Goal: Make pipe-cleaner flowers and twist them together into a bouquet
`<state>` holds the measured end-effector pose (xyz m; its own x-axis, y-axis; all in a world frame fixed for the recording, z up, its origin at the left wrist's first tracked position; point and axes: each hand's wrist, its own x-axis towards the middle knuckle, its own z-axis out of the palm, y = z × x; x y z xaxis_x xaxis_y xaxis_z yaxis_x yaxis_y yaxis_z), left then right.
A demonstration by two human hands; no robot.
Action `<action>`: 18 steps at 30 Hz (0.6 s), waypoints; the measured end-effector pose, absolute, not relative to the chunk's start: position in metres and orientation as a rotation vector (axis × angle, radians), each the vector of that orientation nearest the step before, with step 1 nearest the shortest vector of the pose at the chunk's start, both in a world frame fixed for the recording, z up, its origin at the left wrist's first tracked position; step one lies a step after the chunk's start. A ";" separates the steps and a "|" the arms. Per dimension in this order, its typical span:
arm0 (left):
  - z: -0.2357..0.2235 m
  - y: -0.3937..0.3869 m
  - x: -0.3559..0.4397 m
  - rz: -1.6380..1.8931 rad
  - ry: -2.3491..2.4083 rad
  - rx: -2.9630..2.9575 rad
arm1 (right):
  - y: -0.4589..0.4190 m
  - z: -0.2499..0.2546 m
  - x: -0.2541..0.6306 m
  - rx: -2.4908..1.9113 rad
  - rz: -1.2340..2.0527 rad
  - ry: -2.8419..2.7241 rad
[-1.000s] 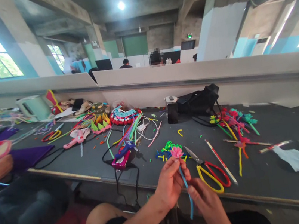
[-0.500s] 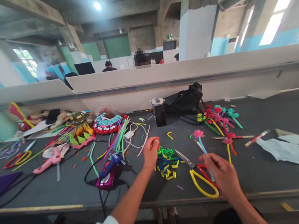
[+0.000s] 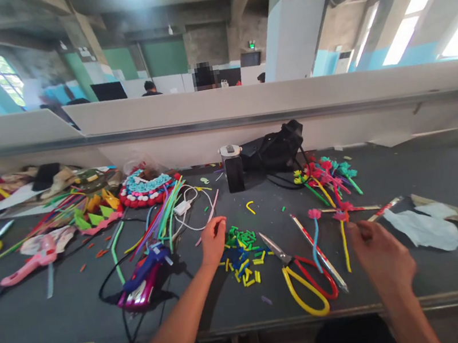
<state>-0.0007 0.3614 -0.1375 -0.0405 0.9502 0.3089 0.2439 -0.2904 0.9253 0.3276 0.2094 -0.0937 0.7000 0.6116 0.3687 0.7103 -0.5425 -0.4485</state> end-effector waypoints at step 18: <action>-0.132 0.360 0.000 1.363 1.239 1.495 | 0.216 -0.136 0.345 -1.940 -0.034 -0.932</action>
<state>0.0005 0.3602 -0.1324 -0.0363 0.9653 0.2588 0.1661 -0.2495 0.9540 0.3451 0.2158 -0.1359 0.7090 0.5916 0.3838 0.6181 -0.2593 -0.7421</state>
